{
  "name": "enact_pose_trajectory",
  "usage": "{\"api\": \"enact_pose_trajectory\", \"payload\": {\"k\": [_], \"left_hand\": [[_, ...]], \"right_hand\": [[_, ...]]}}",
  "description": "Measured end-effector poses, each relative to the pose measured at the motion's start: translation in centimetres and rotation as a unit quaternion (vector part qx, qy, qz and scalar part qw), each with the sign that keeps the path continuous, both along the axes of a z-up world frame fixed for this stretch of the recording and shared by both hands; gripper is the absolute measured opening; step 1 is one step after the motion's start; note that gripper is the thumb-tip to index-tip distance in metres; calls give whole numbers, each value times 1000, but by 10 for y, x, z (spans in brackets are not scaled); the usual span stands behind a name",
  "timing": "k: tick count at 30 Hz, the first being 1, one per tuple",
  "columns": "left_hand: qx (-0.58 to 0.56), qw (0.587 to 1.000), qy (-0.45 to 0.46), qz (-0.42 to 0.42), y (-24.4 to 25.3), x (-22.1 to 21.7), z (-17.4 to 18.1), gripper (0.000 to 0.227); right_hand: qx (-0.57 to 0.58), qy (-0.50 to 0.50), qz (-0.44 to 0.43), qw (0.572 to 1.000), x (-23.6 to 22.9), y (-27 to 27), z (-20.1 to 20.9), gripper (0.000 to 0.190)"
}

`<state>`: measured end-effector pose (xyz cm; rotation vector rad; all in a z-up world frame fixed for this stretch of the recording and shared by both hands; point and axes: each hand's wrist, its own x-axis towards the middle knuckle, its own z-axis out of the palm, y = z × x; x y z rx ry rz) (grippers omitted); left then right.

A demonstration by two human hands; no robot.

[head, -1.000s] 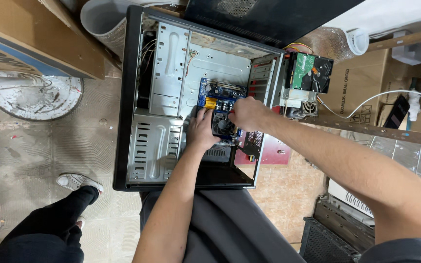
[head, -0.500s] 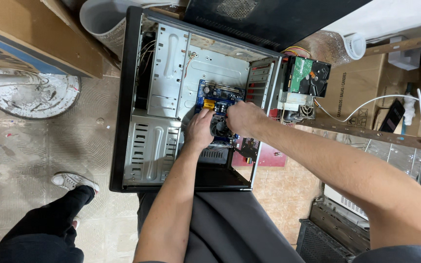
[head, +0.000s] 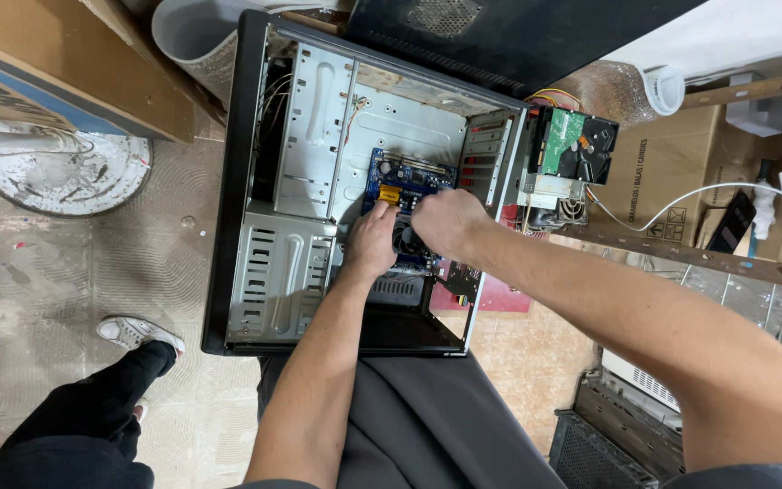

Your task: The person uses a screwdriver to loosen and remove a CPU cooler from a motherboard inside an open computer case. They unscrew fasteners, detach the cooler, and inspect it while holding it in their hands.

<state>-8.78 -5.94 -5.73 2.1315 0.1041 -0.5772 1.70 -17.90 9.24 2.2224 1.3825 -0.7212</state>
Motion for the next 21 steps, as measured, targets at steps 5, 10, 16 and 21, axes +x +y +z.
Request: {"api": "enact_pose_trajectory", "payload": {"k": [5, 10, 16, 21], "left_hand": [[-2, 1000, 1, 10, 2, 1, 6, 84], [-2, 1000, -7, 2, 1, 0, 4, 87], [21, 1000, -5, 1, 4, -1, 12, 87], [11, 999, 52, 5, 12, -1, 40, 96]], "right_hand": [[165, -49, 258, 951, 15, -16, 12, 14], [224, -71, 284, 929, 23, -19, 22, 9], [-101, 57, -215, 970, 7, -2, 23, 35], [-60, 142, -391, 907, 9, -12, 6, 50]]}}
